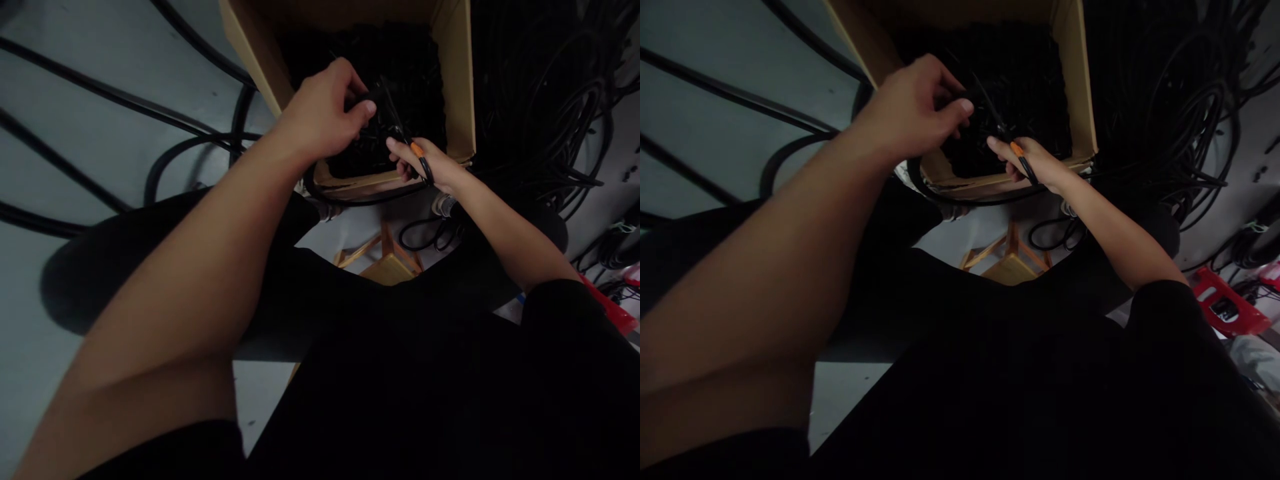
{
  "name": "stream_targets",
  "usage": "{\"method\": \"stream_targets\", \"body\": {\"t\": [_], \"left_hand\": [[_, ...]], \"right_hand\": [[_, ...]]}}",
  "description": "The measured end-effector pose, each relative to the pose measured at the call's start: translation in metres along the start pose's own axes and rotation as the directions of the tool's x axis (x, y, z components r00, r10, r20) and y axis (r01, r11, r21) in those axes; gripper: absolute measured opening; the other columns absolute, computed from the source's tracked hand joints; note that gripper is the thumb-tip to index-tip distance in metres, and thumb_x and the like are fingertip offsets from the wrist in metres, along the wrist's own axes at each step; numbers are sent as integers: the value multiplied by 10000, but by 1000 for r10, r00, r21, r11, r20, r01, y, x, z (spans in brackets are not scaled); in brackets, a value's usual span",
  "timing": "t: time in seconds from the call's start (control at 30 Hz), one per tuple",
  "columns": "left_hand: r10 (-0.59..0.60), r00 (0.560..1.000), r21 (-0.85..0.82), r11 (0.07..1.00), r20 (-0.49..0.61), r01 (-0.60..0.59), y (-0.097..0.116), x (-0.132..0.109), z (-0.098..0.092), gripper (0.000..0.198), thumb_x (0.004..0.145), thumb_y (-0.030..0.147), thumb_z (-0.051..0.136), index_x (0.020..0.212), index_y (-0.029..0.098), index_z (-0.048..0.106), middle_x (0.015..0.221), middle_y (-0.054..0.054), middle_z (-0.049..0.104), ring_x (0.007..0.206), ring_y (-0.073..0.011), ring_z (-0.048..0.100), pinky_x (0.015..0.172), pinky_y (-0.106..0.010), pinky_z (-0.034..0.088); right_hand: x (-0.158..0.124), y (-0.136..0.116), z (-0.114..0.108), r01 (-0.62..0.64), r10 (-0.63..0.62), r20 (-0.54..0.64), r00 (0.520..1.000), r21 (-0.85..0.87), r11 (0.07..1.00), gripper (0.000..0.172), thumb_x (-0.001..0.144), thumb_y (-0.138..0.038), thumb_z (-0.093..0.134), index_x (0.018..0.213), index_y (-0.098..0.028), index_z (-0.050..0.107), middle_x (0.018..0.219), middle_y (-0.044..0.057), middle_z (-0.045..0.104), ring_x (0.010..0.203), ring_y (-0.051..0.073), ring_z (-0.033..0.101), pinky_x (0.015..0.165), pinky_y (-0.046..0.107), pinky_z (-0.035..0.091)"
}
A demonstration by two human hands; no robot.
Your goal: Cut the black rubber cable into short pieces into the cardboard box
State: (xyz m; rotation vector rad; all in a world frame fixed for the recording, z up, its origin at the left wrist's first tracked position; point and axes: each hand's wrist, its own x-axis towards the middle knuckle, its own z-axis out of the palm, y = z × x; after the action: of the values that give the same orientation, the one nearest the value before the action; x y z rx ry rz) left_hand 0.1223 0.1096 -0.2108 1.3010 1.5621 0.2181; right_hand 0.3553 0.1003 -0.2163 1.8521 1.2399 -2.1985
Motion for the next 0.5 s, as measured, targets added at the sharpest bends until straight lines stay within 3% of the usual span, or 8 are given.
{"method": "stream_targets", "body": {"t": [0.2, 0.37, 0.5], "left_hand": [[9, 999, 1, 1000, 41, -9, -1, 0, 3, 170, 1110, 478, 713, 1234, 364, 690, 1436, -55, 907, 1163, -312, 841, 1282, -488, 676], [29, 999, 0, 1000, 36, -29, 5, 0, 2, 135, 1126, 443, 725, 1209, 350, 675, 1547, -84, 889, 1321, -351, 838, 1384, -549, 629], [77, 996, 27, 997, 39, -79, 2, 1, -1, 124, 1109, 447, 746, 1137, 360, 663, 1503, -73, 892, 1441, -348, 809, 1385, -527, 622]], "right_hand": [[2, 7, -3, 31, -31, 14, 999, -8, 999, 576, 1197, -716, 932, 974, -250, 677, 854, -2, 672, 791, 159, 660, 748, 226, 637], [6, 8, 4, 36, -34, -22, 999, 91, 995, 632, 1138, -792, 962, 959, -255, 680, 825, -19, 634, 759, 163, 644, 702, 234, 636], [9, 8, 0, 33, -37, 25, 999, 142, 989, 562, 1134, -681, 1017, 934, -263, 699, 864, -2, 688, 815, 170, 679, 765, 240, 672]]}}
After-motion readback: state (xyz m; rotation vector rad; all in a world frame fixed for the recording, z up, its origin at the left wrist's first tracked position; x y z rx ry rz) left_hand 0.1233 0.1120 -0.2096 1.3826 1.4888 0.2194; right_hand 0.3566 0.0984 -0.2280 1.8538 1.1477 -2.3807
